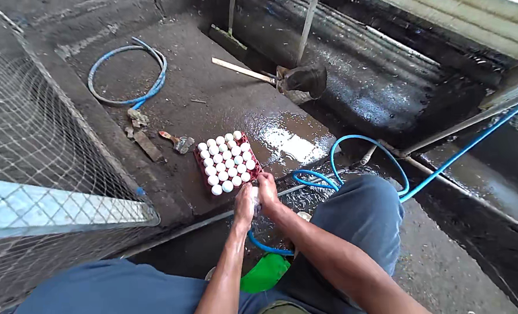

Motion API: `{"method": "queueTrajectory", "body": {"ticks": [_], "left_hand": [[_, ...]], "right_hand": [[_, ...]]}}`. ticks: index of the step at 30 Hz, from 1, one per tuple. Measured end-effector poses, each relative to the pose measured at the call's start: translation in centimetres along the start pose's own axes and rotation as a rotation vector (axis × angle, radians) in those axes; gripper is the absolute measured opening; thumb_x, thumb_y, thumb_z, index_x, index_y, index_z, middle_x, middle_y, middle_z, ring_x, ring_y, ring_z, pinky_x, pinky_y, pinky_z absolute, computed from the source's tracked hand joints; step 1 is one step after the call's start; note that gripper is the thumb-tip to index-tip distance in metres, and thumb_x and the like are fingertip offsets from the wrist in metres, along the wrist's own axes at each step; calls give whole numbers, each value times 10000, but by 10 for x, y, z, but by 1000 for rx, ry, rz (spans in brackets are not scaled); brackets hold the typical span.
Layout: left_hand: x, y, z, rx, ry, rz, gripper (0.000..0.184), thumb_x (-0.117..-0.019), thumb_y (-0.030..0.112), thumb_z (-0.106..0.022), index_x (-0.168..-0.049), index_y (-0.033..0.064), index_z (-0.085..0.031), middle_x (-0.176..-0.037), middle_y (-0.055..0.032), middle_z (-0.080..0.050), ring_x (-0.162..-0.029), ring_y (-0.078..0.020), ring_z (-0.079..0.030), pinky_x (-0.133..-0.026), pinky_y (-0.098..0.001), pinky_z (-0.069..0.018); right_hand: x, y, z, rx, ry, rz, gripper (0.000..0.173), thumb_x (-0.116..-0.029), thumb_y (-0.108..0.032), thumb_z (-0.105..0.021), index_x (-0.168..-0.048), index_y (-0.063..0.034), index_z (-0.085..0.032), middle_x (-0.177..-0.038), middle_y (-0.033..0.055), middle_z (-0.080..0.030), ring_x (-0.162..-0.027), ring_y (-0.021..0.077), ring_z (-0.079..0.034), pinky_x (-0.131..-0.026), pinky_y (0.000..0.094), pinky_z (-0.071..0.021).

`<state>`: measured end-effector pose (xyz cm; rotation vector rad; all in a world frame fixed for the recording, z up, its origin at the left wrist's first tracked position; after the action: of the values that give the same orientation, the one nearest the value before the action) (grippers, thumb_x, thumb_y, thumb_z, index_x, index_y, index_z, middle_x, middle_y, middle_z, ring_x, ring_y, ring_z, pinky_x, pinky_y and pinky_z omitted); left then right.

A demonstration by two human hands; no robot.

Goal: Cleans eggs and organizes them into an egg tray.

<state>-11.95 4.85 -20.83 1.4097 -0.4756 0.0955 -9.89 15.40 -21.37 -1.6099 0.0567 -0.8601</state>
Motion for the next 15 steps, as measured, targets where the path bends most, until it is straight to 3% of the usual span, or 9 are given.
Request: {"method": "queueTrajectory", "body": {"ticks": [2,4,6,8,10,12,13,14,15], "left_hand": [[-2,1,3,32,20,-18,441,-1113,204,-303,-1209,-75,-630,-1134,-182,-656,-1043,-194,-617,-949,-388,-495],[-2,-1,4,64,18,-2,442,-1115,189,-278,-1205,-67,-627,-1095,-158,-659,-1007,-166,-619,-924,-359,-501],[0,-8,2,93,-26,84,467,-1126,257,-246,-1171,-6,-630,-966,-90,-640,-834,-124,-604,-745,-316,-521],[1,-9,0,125,-38,121,396,-1105,279,-300,-1039,53,-619,-745,-24,-577,-521,-77,-493,-445,-239,-423],[1,-6,-3,178,-123,83,261,-1083,244,-379,-1176,47,-522,-819,-30,-539,-493,-67,-458,-408,-214,-402],[-9,-3,0,278,-118,13,248,-1026,220,-509,-1198,49,-455,-876,-56,-586,-584,-85,-553,-479,-233,-481],[-12,-2,3,320,-105,-24,292,-1038,222,-506,-1260,38,-462,-975,-78,-617,-731,-110,-615,-603,-272,-540],[-14,-1,6,334,-97,-56,349,-1075,250,-440,-1341,26,-465,-1119,-100,-618,-919,-132,-635,-768,-314,-564],[-14,1,7,323,-95,-77,428,-1108,280,-341,-1423,10,-445,-1295,-134,-579,-1120,-160,-600,-941,-349,-530]], "right_hand": [[14,-7,-7,53,-48,57,377,-1080,-206,-393,-1336,18,-554,-1219,209,-639,-1115,272,-621,-955,470,-503],[19,-13,-11,100,-87,131,387,-1043,-174,-416,-1337,9,-588,-1263,207,-640,-1175,277,-611,-1002,479,-487],[1,-4,-8,44,-85,11,384,-1050,-171,-451,-1383,-6,-546,-1285,212,-631,-1164,284,-616,-979,486,-499],[-10,11,-11,-86,-130,-190,340,-1082,-210,-436,-1343,-21,-545,-1198,186,-629,-1056,260,-620,-906,464,-512],[-6,18,-16,-227,-202,-323,318,-1093,-265,-400,-1247,-37,-559,-997,138,-630,-842,227,-633,-733,418,-544],[-8,14,-19,-242,-249,-289,350,-1095,-313,-370,-1207,-58,-580,-909,118,-649,-734,211,-645,-606,384,-547],[-11,7,-18,-164,-251,-192,396,-1107,-322,-326,-1247,-61,-589,-964,120,-658,-776,204,-648,-632,376,-545],[-10,-3,-18,-46,-251,-59,435,-1112,-294,-283,-1318,-49,-578,-1094,139,-654,-911,207,-643,-750,391,-542],[-6,-12,-20,81,-251,89,458,-1093,-243,-266,-1372,-24,-556,-1247,175,-635,-1092,228,-628,-911,423,-523]]}}
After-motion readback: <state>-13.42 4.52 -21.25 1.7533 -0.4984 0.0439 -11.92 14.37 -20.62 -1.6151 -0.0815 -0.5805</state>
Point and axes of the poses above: each hand's wrist, its own x-axis away from the middle knuckle, its own z-axis out of the back of the hand, y = z × x, the point moved 10 cm from there along -x, towards the middle knuckle
